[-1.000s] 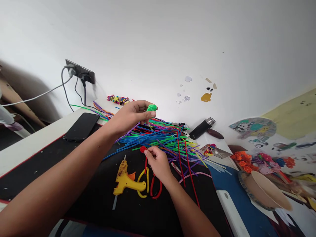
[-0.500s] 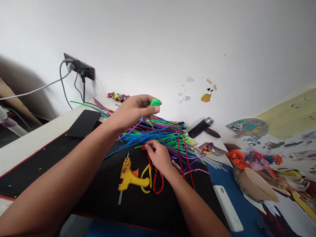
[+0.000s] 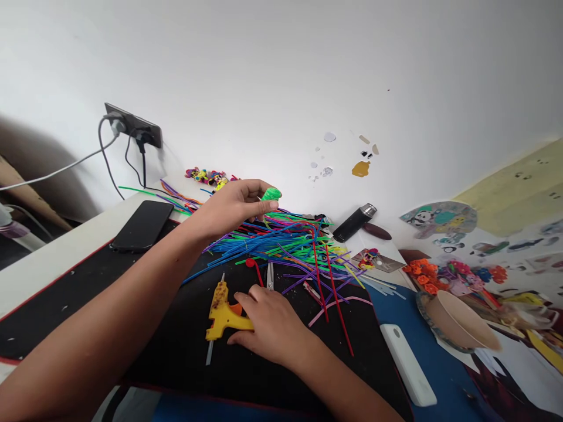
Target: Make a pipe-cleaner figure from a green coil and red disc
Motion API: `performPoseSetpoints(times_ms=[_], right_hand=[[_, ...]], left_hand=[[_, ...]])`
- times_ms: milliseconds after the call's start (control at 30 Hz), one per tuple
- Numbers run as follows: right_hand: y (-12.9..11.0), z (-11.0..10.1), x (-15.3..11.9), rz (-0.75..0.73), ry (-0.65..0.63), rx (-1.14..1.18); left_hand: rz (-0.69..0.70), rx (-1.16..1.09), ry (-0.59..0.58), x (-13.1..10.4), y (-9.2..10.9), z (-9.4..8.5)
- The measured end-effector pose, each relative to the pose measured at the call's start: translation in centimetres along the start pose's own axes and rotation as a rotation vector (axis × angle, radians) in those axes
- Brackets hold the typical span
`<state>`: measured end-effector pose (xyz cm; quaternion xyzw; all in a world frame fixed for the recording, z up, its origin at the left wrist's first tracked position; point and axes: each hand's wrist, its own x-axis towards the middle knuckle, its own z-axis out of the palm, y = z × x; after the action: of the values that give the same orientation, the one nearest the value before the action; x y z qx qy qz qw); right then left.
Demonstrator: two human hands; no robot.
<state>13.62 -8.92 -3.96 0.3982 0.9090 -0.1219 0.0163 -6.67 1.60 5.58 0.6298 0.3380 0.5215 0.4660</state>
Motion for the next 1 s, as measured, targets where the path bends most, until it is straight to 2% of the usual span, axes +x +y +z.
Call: performPoseSetpoints(times_ms=[200,300,400,567,733,833,1000], right_hand=[[-0.7,1.2,0.1,0.034,-0.026,0.022],[-0.6,1.8,-0.1,0.036,0.026,0.160],[0.1,2.3,-0.3,0.090,0.140,0.511],[2.2,1.2,0.0,0.140,0.286,1.328],[4.3,-0.8,1.2,0.149,0.497,1.752],[5.2,-1.0,2.3,0.184,0.583,1.860],[6.9,0.8,3.1,0.234,0.711,1.784]], left_hand=[[-0.019,0.058,-0.042,0.1,-0.5,0.3],[-0.015,0.100,-0.031,0.1,-0.7,0.2],[-0.013,0.140,-0.016,0.1,-0.6,-0.2],[-0.029,0.176,0.053,0.4,-0.8,-0.8],[-0.051,0.208,0.071,1.0,-2.7,-1.2],[-0.081,0.249,0.066,1.3,-3.9,-1.3],[-0.112,0.406,0.051,1.5,-5.6,-0.7]])
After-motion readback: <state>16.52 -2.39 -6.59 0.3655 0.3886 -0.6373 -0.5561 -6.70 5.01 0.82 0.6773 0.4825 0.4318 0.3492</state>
